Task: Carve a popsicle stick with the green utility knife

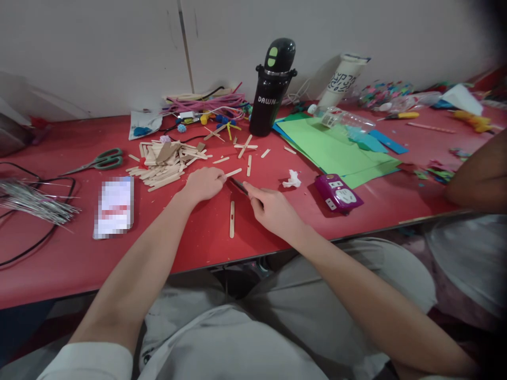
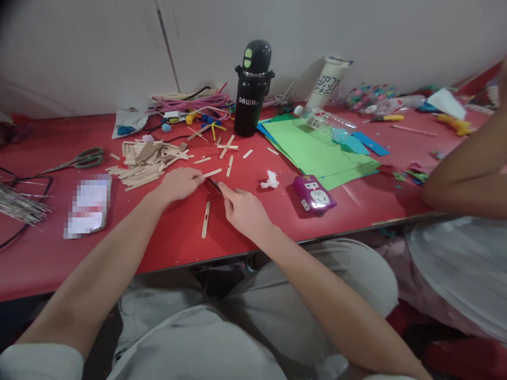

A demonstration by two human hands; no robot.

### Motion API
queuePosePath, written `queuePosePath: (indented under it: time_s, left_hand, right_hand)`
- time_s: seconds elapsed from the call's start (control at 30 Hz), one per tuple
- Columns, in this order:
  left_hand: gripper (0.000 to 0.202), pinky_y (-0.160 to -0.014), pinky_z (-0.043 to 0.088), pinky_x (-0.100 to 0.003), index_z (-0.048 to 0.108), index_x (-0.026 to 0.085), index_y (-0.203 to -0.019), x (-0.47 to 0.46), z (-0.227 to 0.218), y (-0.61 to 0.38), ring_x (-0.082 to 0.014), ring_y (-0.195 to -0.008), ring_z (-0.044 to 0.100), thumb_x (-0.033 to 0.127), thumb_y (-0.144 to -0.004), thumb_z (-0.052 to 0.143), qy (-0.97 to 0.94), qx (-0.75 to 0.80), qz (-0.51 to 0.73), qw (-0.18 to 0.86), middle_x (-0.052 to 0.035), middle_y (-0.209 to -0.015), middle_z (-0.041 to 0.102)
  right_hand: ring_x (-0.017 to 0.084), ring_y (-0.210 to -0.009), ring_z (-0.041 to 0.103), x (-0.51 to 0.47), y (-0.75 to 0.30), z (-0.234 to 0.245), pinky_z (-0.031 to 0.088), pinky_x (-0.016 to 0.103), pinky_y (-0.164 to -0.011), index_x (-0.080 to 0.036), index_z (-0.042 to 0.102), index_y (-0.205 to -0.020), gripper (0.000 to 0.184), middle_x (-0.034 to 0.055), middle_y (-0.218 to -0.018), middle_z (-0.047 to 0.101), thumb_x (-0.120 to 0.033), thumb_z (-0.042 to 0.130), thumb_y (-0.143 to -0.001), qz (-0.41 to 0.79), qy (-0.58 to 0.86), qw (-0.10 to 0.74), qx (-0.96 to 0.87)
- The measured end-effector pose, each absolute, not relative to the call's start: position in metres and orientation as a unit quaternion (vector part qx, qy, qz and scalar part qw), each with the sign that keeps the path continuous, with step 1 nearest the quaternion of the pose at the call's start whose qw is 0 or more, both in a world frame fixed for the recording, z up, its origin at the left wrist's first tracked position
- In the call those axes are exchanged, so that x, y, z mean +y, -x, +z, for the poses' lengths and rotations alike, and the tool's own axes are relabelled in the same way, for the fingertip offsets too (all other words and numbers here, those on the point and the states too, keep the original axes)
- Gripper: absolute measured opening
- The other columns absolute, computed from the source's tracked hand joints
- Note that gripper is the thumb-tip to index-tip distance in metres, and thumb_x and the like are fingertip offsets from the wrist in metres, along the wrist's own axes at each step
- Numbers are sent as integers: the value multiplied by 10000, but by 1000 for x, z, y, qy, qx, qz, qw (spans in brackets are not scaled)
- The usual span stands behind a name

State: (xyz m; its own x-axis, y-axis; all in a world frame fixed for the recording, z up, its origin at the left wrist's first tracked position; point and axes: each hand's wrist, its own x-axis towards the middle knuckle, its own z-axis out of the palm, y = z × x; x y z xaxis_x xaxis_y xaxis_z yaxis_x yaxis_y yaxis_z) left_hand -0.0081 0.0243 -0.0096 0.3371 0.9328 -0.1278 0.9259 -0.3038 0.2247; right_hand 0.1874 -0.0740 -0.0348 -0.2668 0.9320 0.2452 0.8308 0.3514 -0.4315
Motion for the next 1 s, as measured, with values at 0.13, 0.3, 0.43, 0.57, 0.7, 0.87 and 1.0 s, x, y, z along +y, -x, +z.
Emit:
queuePosePath:
  time_s: [0.13,0.3,0.43,0.57,0.7,0.87,1.0]
  left_hand:
    - [400,-906,494,-364,751,262,-1052,24,-10,9,-280,-1119,660,398,-967,384,-809,574,16,128,-73,-1175,754]
    - [402,-890,496,-375,752,249,-1009,24,-9,9,-292,-1091,672,398,-965,381,-807,576,15,129,-85,-1176,755]
    - [404,-918,492,-367,752,258,-1028,25,-10,9,-281,-1110,667,407,-970,381,-807,574,19,134,-79,-1194,750]
    - [419,-943,485,-359,750,258,-1069,25,-10,9,-270,-1141,654,392,-977,364,-809,572,21,135,-76,-1225,738]
    - [416,-930,485,-348,749,264,-1048,25,-10,8,-265,-1128,658,408,-978,364,-806,576,19,134,-70,-1199,747]
    - [414,-892,491,-364,746,247,-997,25,-11,8,-281,-1088,664,412,-973,367,-807,574,23,136,-88,-1157,754]
    - [409,-883,489,-363,747,254,-986,25,-10,8,-282,-1083,665,415,-971,372,-809,573,20,132,-82,-1147,755]
  right_hand:
    - [230,-753,653,-75,-185,-34,457,312,-657,-109,559,-1463,535,137,-913,716,-156,396,-956,92,572,203,-789]
    - [225,-794,674,-74,-188,-37,479,306,-691,-119,566,-1453,529,127,-938,732,-154,398,-952,112,563,246,-781]
    - [224,-809,681,-73,-190,-39,497,316,-719,-116,576,-1439,524,128,-947,739,-159,408,-945,128,552,279,-775]
    - [228,-818,687,-72,-191,-41,506,331,-741,-105,579,-1436,514,138,-954,740,-177,400,-960,129,547,294,-773]
    - [225,-854,693,-72,-192,-43,518,328,-766,-129,583,-1434,506,133,-975,741,-179,413,-960,132,539,307,-773]
    - [224,-818,683,-72,-192,-42,517,334,-752,-118,581,-1434,507,132,-942,732,-190,405,-964,135,542,306,-771]
    - [233,-814,677,-72,-190,-42,511,346,-745,-95,580,-1431,508,147,-944,732,-195,393,-969,131,544,308,-769]
